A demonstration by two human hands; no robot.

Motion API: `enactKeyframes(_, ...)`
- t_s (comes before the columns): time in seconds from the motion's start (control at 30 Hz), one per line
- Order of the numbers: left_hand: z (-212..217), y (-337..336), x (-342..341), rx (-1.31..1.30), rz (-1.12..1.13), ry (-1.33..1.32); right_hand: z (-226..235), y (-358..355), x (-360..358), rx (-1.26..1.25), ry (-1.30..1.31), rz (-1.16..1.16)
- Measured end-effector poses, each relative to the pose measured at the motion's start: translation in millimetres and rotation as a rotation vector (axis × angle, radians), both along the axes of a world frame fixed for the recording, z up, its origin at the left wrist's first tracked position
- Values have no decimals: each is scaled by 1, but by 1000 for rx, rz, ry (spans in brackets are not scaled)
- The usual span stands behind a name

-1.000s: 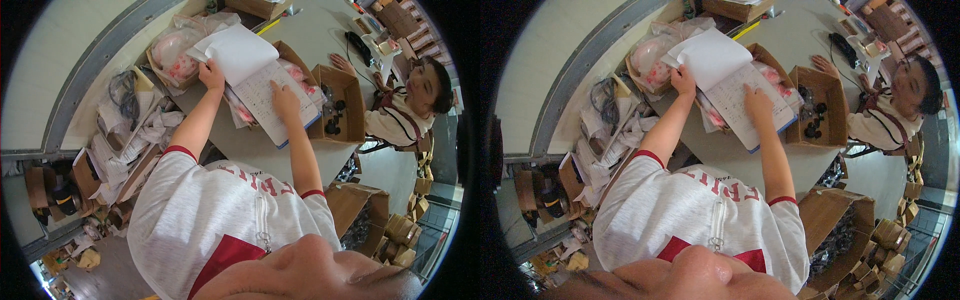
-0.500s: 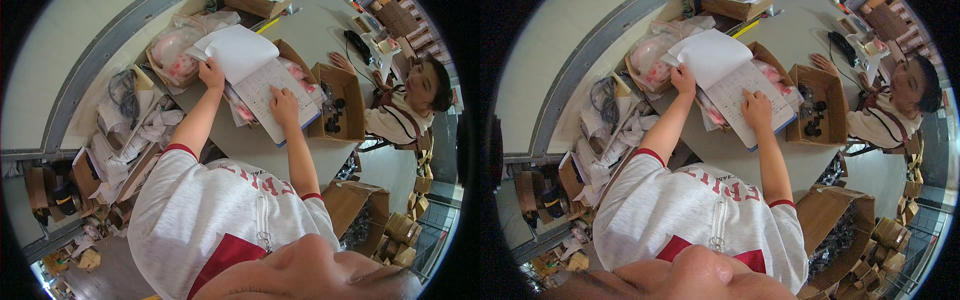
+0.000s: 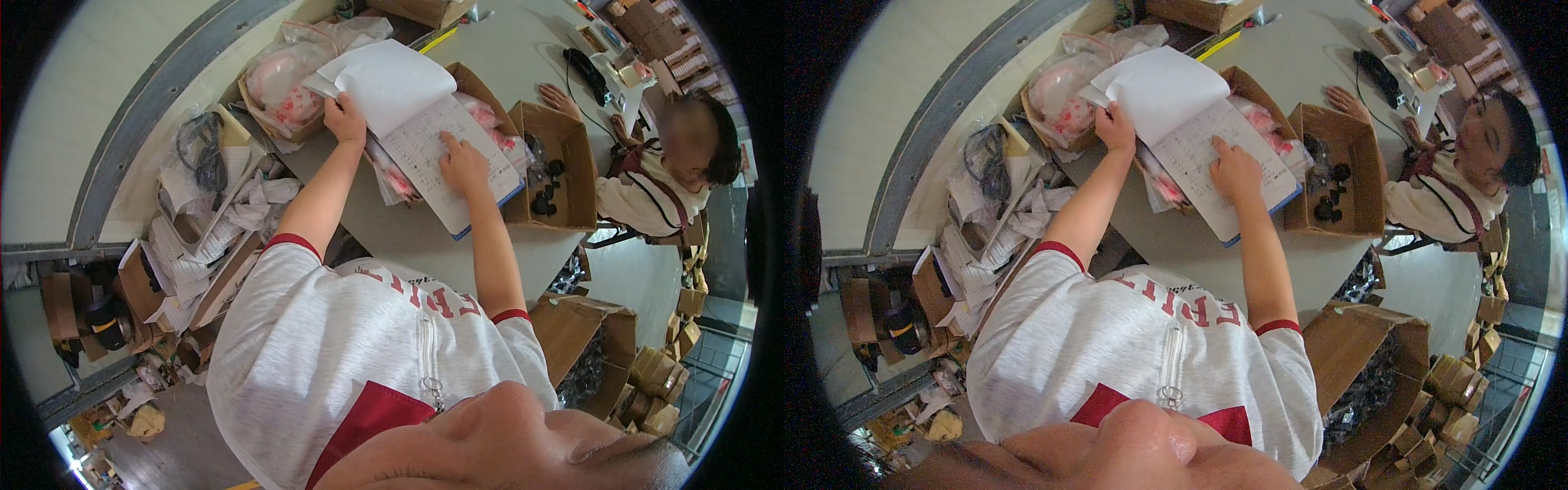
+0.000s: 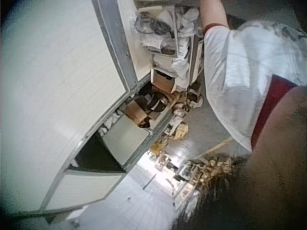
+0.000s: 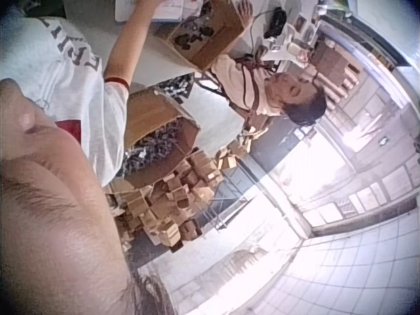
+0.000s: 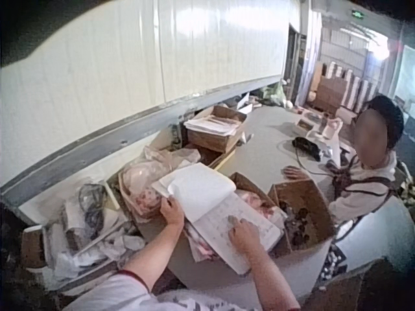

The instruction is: The person picks up a manual by hand, flips through the pages, and points at diagrams.

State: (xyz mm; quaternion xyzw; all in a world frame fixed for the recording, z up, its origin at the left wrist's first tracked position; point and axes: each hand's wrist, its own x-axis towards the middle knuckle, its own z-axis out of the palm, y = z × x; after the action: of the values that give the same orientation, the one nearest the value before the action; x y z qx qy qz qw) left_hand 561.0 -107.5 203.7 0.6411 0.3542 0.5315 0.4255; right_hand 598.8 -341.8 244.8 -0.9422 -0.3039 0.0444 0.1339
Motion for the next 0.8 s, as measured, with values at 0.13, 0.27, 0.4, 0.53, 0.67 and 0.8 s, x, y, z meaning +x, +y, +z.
enactKeyframes(0.13, -2, 3, 0, 12, -2, 15, 21, 17, 9, -197, 140, -54)
enactKeyframes(0.27, -7, 4, 2, 19, 25, 33, 20, 27, 13, -293, 147, -36)
enactKeyframes(0.4, -4, 3, 1, 18, 8, 28, 23, 32, 16, -349, 155, -34)
enactKeyframes(0.53, -11, 8, 3, 54, 38, 38, 27, 36, 15, -383, 174, -45)
enactKeyframes(0.67, -6, 4, 2, 5, 1, 25, 26, 36, 16, -365, 164, -58)
enactKeyframes(0.8, -1, 1, -2, -69, -27, 48, 19, 32, 15, -335, 99, -46)
